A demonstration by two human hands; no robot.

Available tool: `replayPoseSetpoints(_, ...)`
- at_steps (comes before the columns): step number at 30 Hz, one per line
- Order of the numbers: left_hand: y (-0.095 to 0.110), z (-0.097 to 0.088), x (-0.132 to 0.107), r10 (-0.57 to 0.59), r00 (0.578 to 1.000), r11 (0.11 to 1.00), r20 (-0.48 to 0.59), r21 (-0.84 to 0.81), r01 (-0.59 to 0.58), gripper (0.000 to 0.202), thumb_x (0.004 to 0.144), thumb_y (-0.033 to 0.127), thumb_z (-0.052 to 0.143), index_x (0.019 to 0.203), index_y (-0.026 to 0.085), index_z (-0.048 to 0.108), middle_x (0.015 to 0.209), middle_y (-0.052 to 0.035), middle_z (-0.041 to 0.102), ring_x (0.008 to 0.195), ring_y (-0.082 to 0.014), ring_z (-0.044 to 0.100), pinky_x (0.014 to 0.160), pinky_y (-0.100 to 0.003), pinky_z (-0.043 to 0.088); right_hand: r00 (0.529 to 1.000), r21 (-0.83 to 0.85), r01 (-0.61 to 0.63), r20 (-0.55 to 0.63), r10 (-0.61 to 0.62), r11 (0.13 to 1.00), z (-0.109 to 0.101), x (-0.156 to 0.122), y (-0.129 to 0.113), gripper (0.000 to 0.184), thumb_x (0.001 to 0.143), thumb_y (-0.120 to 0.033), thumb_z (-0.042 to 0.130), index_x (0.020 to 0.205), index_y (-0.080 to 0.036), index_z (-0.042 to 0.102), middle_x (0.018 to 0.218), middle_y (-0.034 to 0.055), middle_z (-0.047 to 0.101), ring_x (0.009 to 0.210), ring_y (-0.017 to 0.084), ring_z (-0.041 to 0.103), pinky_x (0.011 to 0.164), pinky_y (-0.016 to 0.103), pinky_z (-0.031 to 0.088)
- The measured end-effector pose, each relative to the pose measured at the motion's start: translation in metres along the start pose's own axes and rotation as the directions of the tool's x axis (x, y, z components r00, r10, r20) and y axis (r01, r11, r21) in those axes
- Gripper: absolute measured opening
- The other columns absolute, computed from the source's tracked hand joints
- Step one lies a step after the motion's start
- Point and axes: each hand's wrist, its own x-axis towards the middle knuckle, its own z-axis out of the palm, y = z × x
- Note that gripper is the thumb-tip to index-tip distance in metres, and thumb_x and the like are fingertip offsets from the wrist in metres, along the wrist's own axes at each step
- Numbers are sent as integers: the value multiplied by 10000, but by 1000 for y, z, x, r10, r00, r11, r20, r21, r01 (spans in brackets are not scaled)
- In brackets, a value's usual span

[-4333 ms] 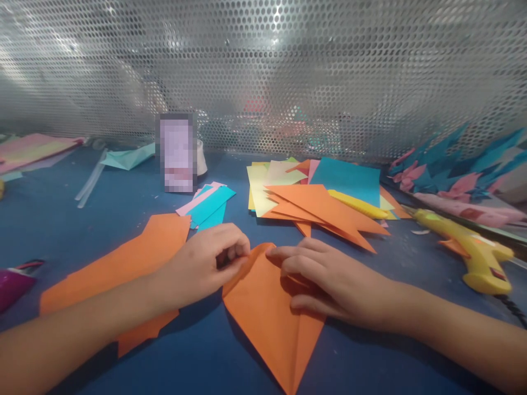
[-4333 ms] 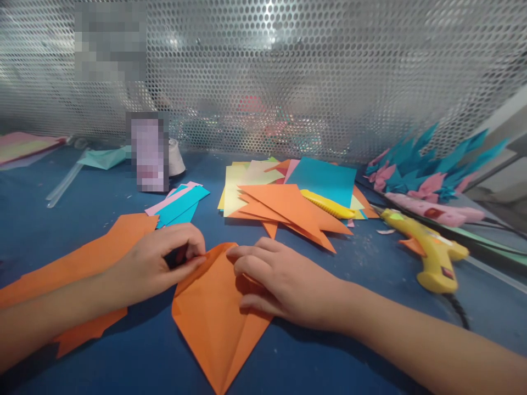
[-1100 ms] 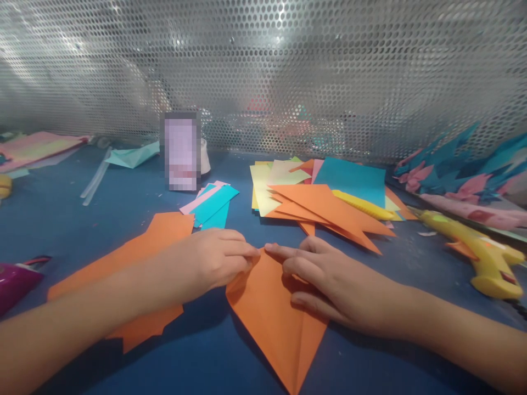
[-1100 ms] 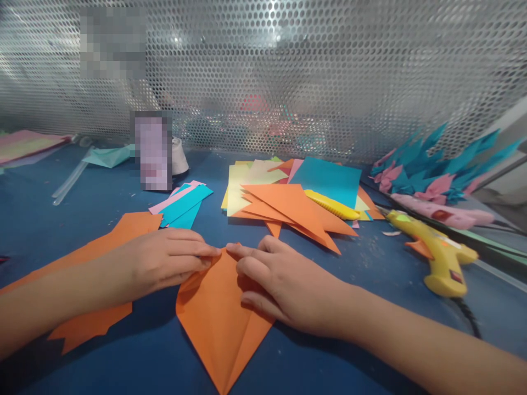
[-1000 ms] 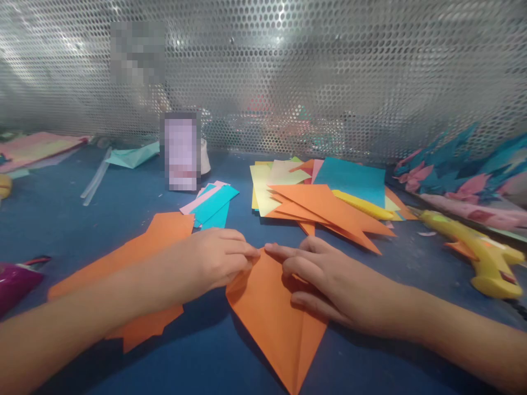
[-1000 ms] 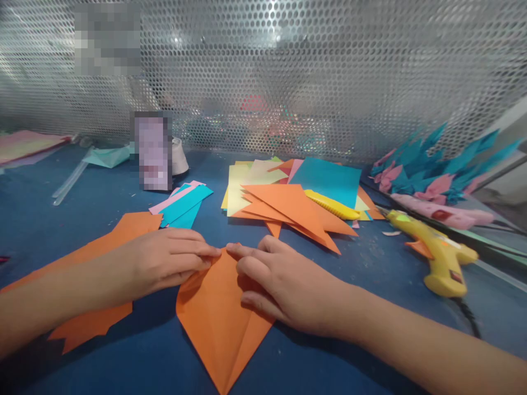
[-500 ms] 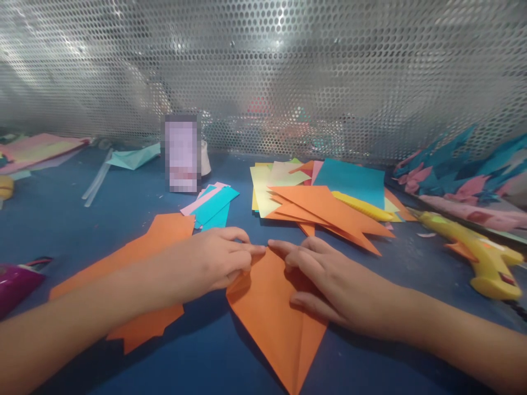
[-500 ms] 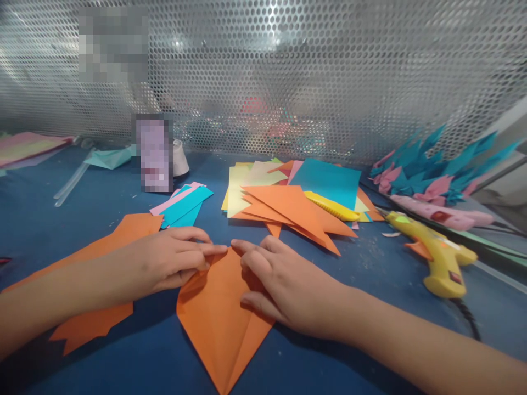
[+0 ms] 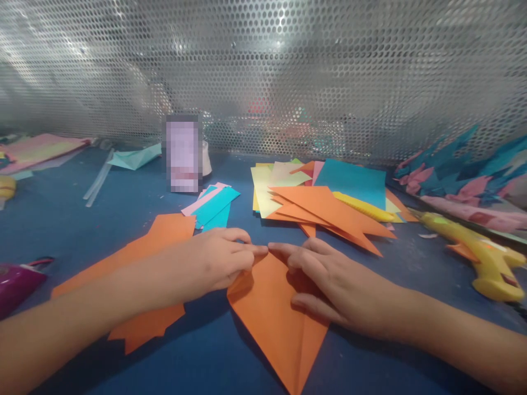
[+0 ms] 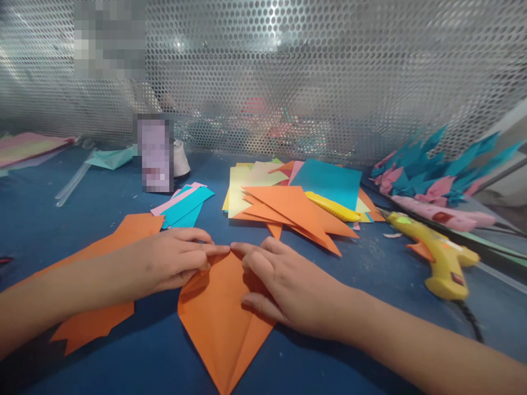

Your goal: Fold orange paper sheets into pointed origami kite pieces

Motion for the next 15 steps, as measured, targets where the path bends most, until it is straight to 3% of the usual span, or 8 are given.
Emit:
replayPoseSetpoints(3,1,-2,1,43,998,999,48,17,-44,165,890,79,451,909,168,589,1091,-50,639,985,-179,521,773,-241,478,1000,-4,0,-5,0,1000,1,-1,0,393,898,-295,535,1242,-134,432,1217,123,563,962,235,489,843,387,469)
replayPoseSetpoints(6,2,-5,3,80,997,997,15,5,-80,165,904,92,444,850,161,583,1133,-46,645,950,-181,522,777,-259,474,1000,-6,7,-22,-8,1000,3,-2,2,428,895,-290,539,1264,-119,404,1228,129,553,971,234,485,842,382,471)
replayPoseSetpoints(15,6,-15,5,135,991,991,-10,3,-135,325,972,179,379,765,168,630,957,-49,696,806,-165,541,716,-285,455,999,-8,5,-41,-5,1000,1,-3,2,399,898,-290,530,1251,-147,413,1310,128,512,1009,234,491,856,385,471)
